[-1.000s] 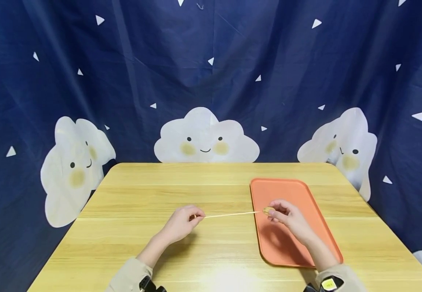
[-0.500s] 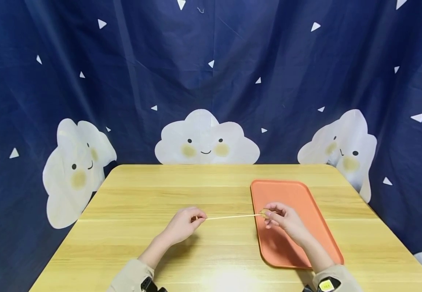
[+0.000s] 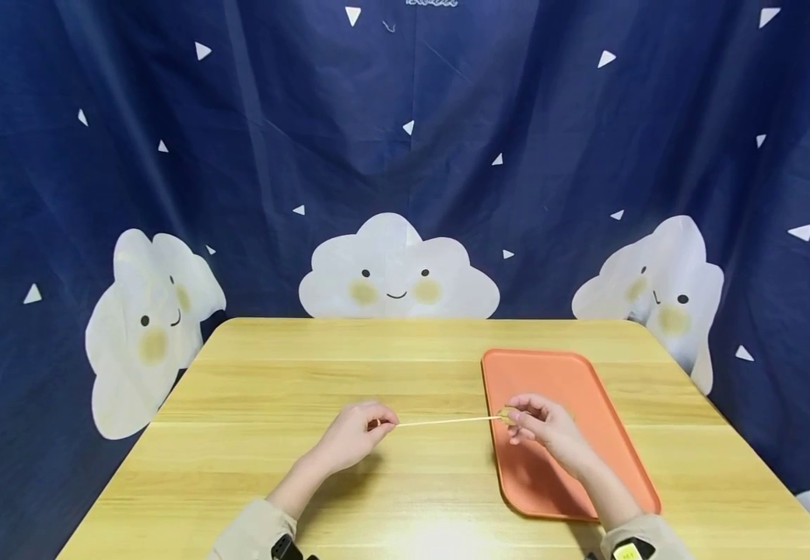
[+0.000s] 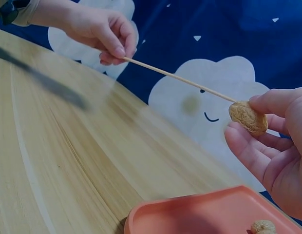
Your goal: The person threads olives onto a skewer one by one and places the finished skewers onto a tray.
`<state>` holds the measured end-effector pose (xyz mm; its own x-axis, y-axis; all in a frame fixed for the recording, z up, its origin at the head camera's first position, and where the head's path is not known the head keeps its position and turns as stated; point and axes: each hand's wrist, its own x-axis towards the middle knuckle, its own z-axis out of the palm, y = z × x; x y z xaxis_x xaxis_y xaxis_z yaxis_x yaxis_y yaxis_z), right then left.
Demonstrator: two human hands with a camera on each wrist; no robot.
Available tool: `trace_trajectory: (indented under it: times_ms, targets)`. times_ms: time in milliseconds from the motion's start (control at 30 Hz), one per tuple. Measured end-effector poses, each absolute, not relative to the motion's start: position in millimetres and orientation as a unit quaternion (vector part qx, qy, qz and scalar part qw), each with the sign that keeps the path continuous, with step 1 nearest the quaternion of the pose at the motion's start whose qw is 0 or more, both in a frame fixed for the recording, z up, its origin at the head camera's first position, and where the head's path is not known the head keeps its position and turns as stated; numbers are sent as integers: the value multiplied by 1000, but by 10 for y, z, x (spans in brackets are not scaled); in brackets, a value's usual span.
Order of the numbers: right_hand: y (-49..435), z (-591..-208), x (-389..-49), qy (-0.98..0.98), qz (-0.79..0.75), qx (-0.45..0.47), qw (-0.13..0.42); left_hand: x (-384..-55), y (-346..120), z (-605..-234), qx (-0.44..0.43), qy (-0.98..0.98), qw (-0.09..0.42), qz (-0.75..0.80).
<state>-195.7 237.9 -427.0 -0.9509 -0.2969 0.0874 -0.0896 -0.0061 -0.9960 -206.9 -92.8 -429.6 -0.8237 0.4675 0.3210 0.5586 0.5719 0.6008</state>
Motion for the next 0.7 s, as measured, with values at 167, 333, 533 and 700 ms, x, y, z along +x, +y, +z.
trace_trajectory:
  times_ms: [167, 333, 533, 700]
  targets:
    - [2387, -4297, -1952, 696, -698, -152, 76, -2067, -921, -4318, -287, -884, 64, -364]
    - [2412, -4332, -1950, 682, -704, -188, 68, -2080, -931, -4333, -287, -881, 66, -371]
    - [2403, -4319, -1947, 669, -713, -203, 49, -2095, -921, -4337, -289, -873, 63, -388]
    - [2383, -4285, -1958, 675, -707, -208, 42, -2103, -913, -4321, -287, -868, 57, -403]
